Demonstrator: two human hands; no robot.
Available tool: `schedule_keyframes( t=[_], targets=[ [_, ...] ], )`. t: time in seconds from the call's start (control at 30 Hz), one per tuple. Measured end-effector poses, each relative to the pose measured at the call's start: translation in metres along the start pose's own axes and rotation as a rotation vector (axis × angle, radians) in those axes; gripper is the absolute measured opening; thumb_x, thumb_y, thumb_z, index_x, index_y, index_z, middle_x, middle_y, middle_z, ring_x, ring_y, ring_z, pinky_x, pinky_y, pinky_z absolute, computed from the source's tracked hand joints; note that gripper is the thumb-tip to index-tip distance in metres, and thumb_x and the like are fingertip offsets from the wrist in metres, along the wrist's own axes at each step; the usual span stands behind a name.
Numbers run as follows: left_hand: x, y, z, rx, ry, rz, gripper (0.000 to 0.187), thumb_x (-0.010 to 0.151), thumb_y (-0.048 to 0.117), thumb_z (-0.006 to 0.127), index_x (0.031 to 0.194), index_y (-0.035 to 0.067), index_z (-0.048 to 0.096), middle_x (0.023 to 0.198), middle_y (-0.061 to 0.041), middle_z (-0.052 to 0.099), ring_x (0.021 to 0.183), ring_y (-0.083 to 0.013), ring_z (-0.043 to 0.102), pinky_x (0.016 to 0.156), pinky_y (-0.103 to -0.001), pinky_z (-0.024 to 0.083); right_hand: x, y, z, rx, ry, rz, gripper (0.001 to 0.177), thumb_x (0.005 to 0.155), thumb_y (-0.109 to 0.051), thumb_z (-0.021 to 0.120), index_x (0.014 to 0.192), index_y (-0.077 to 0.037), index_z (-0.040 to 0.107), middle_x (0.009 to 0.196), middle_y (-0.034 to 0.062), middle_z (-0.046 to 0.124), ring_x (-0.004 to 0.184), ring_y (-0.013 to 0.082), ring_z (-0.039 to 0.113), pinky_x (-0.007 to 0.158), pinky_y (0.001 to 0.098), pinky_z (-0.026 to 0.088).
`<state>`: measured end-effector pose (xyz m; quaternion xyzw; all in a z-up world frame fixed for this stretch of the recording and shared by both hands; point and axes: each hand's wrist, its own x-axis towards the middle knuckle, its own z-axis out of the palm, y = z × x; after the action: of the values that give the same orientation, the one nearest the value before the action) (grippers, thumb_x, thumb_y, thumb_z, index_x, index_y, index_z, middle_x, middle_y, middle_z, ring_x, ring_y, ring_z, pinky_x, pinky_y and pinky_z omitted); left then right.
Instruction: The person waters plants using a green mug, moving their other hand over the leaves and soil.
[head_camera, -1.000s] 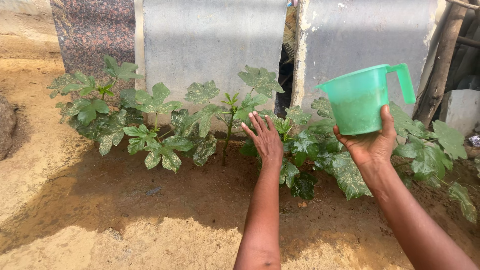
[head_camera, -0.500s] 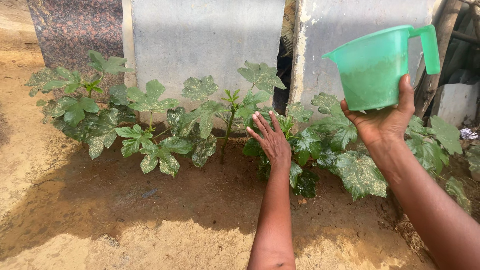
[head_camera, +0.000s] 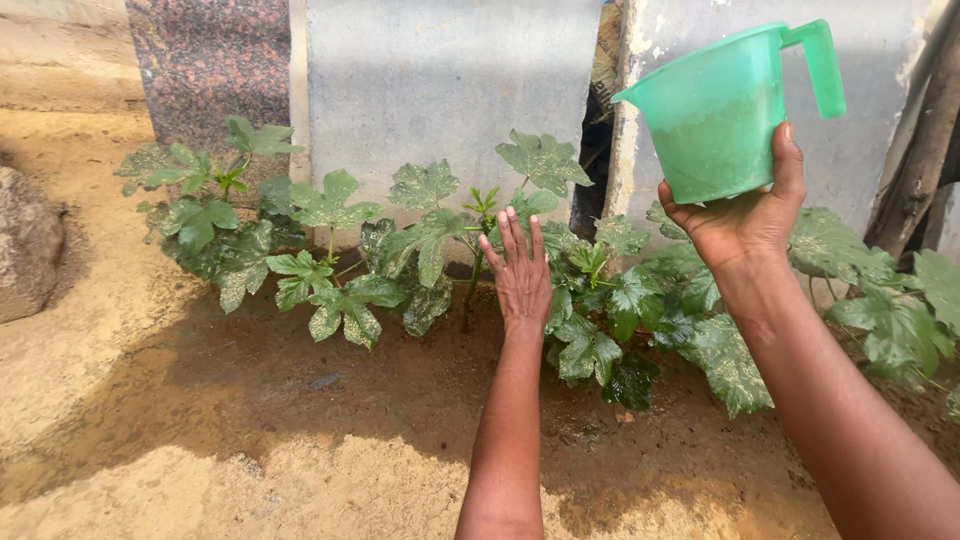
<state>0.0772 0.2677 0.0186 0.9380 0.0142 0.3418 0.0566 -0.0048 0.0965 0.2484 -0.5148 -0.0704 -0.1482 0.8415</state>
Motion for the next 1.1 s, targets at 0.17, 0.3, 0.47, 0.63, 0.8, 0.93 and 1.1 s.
schedule_keyframes(
  t=[0.17, 0.3, 0.47, 0.63, 0.8, 0.93, 1.1],
  targets=[
    [0.006, -0.047, -0.013, 0.128, -0.074, -0.056, 0.073, 0.102, 0.029, 0.043, 0.165, 0.008, 0.012, 0.169, -0.028, 0.003, 0.157, -0.0406, 0.001, 0.121, -0.070, -0.001, 0.007, 0.031, 0.006, 0.089, 0.015, 0.071, 0.099, 0.071, -0.068, 0.074, 0.149, -0.017, 0.041, 0.143, 0.0191, 0.048, 0.132, 0.0370, 0.056, 0.094, 0.0575, 0.059],
    [0.015, -0.070, -0.023, 0.197, -0.059, -0.096, 0.070, 0.106, 0.040, 0.038, 0.164, 0.009, 0.016, 0.169, -0.025, 0.009, 0.157, -0.0386, 0.004, 0.120, -0.070, -0.002, 0.016, 0.059, 0.004, 0.151, -0.027, 0.155, 0.096, 0.071, -0.068, 0.073, 0.147, -0.018, 0.044, 0.142, 0.0170, 0.052, 0.129, 0.0372, 0.057, 0.091, 0.0593, 0.057],
    [0.017, -0.090, -0.032, 0.139, -0.060, -0.128, 0.065, 0.106, 0.041, 0.041, 0.161, 0.011, 0.026, 0.166, -0.029, 0.018, 0.156, -0.0421, 0.011, 0.119, -0.071, -0.006, 0.029, 0.089, 0.001, 0.124, -0.005, 0.199, 0.094, 0.069, -0.066, 0.076, 0.144, -0.018, 0.046, 0.139, 0.0139, 0.054, 0.125, 0.0355, 0.059, 0.087, 0.0584, 0.057],
    [0.008, -0.108, -0.034, 0.254, -0.192, -0.105, 0.064, 0.091, 0.023, 0.062, 0.151, 0.008, 0.044, 0.152, -0.022, 0.047, 0.150, -0.0393, 0.031, 0.114, -0.077, -0.008, 0.031, 0.108, 0.001, 0.081, -0.056, 0.163, 0.090, 0.071, -0.064, 0.078, 0.142, -0.016, 0.047, 0.133, 0.0134, 0.057, 0.118, 0.0358, 0.064, 0.077, 0.0561, 0.059],
    [0.007, -0.118, -0.013, 0.209, -0.147, -0.061, 0.047, 0.079, 0.014, 0.076, 0.125, 0.009, 0.067, 0.129, -0.013, 0.071, 0.140, -0.0335, 0.049, 0.115, -0.077, -0.010, 0.033, 0.121, 0.007, 0.029, -0.081, 0.153, 0.094, 0.070, -0.064, 0.078, 0.143, -0.016, 0.045, 0.134, 0.0118, 0.058, 0.119, 0.0337, 0.064, 0.076, 0.0553, 0.062],
    [0.000, -0.123, 0.006, 0.099, -0.061, 0.026, 0.030, 0.085, 0.014, 0.074, 0.115, 0.011, 0.074, 0.099, -0.009, 0.080, 0.129, -0.0351, 0.061, 0.118, -0.076, -0.008, 0.036, 0.131, 0.008, 0.000, -0.015, 0.159, 0.099, 0.069, -0.063, 0.078, 0.146, -0.013, 0.041, 0.132, 0.0155, 0.056, 0.118, 0.0350, 0.066, 0.078, 0.0568, 0.064],
    [-0.004, -0.125, 0.008, 0.029, 0.045, 0.109, 0.023, 0.080, 0.015, 0.077, 0.102, 0.011, 0.079, 0.082, -0.007, 0.080, 0.111, -0.0306, 0.070, 0.121, -0.073, -0.004, 0.037, 0.135, 0.006, -0.029, -0.037, 0.156, 0.100, 0.070, -0.063, 0.076, 0.147, -0.012, 0.039, 0.132, 0.0162, 0.055, 0.117, 0.0347, 0.067, 0.076, 0.0559, 0.064]
  ],
)
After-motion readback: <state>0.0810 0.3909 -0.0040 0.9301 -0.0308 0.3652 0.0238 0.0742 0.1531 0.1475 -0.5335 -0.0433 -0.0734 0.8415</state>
